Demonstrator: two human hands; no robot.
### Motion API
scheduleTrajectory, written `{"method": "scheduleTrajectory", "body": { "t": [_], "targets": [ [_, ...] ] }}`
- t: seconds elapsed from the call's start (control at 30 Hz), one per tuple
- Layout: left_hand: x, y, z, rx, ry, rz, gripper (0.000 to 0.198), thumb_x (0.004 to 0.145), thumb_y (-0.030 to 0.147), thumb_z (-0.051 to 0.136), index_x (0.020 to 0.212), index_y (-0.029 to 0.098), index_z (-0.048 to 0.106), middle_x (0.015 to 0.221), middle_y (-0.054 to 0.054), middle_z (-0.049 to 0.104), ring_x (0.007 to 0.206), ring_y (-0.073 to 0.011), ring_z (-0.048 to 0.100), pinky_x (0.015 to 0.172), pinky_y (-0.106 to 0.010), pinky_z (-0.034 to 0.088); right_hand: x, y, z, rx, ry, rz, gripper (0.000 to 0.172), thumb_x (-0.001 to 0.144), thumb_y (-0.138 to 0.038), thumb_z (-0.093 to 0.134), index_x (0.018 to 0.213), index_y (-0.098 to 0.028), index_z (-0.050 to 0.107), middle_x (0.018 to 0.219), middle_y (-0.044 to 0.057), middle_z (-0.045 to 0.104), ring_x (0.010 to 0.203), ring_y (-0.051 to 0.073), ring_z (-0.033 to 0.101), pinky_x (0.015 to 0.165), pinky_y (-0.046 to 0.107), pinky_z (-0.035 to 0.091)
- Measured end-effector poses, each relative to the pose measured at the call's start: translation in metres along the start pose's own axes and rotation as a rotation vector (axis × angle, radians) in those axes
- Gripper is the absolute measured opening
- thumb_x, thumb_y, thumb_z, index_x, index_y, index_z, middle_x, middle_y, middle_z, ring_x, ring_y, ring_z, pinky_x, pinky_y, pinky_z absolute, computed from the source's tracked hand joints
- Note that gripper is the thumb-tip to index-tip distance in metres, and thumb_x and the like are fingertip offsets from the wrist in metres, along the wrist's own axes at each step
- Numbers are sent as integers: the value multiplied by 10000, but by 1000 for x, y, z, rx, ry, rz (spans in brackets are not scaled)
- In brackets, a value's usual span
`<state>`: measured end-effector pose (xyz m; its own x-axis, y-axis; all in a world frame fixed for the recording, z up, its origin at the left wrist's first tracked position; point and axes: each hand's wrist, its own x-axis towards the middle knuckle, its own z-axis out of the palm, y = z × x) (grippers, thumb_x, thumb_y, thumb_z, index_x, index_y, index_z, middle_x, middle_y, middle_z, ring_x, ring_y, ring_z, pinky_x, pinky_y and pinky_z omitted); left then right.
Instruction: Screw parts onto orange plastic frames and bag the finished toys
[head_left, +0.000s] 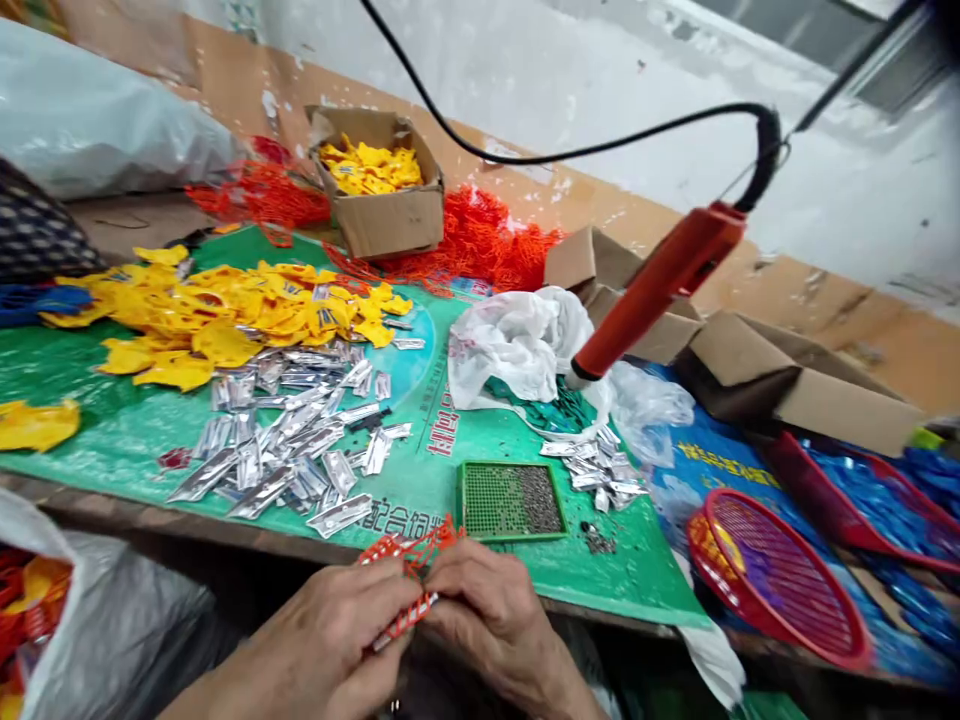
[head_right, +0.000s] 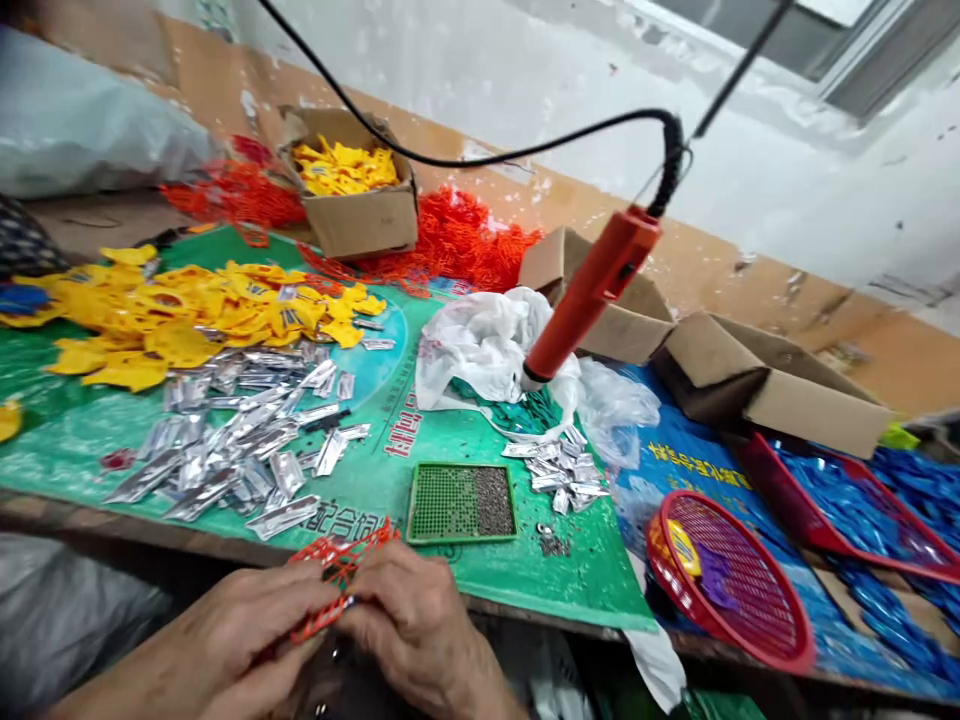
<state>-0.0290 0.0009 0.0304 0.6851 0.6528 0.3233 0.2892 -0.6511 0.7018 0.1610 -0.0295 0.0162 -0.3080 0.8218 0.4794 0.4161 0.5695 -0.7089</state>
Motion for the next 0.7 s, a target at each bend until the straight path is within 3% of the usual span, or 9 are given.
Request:
{"method": "scheduleTrajectory", "body": {
  "t": [0.07,0.2,0.43,0.5,0.6,0.7],
  "targets": [
    [2,-5,5,-101,-47,-64,199,819,114,493,759,224,648,660,29,637,565,-121,565,553,-178,458,1,1,0,99,-2,94,233,935,-331,555,863,-155,689,766,46,691,719,126,647,650,216,527],
    [7,-8,15,-287,-10,-243,215,851,180,500,776,208,700,668,13,652,617,-140,589,582,-197,479,3,8,1,221,55,205,270,902,-383,595,826,-154,718,738,46,689,692,129,629,646,228,513],
    [15,-4,11,-633,-24,-538,267,853,276,545,954,167,767,833,-46,728,811,-208,648,734,-282,523,3,16,9,113,126,185,169,919,-284,583,954,-167,701,853,53,691,801,143,648,700,239,533],
    [18,-1,10,-662,14,-559,262,835,274,569,956,169,776,842,-49,740,811,-208,650,744,-283,523,2,12,12,-5,127,103,183,934,-241,550,1051,-162,666,942,79,708,876,158,664,759,258,547],
    [25,2,7,-641,95,-570,249,827,292,599,955,193,789,852,-38,752,828,-209,661,768,-276,524,-3,2,3,-389,103,-8,220,920,-182,554,1128,-175,625,1032,94,729,891,182,670,945,396,498],
    [16,-10,4,-580,155,-613,238,835,341,624,951,223,795,859,-26,762,802,-209,670,714,-254,536,-15,3,-33,-769,99,32,91,890,-182,603,948,-225,658,893,23,743,820,178,655,1145,586,214]
  ]
}}
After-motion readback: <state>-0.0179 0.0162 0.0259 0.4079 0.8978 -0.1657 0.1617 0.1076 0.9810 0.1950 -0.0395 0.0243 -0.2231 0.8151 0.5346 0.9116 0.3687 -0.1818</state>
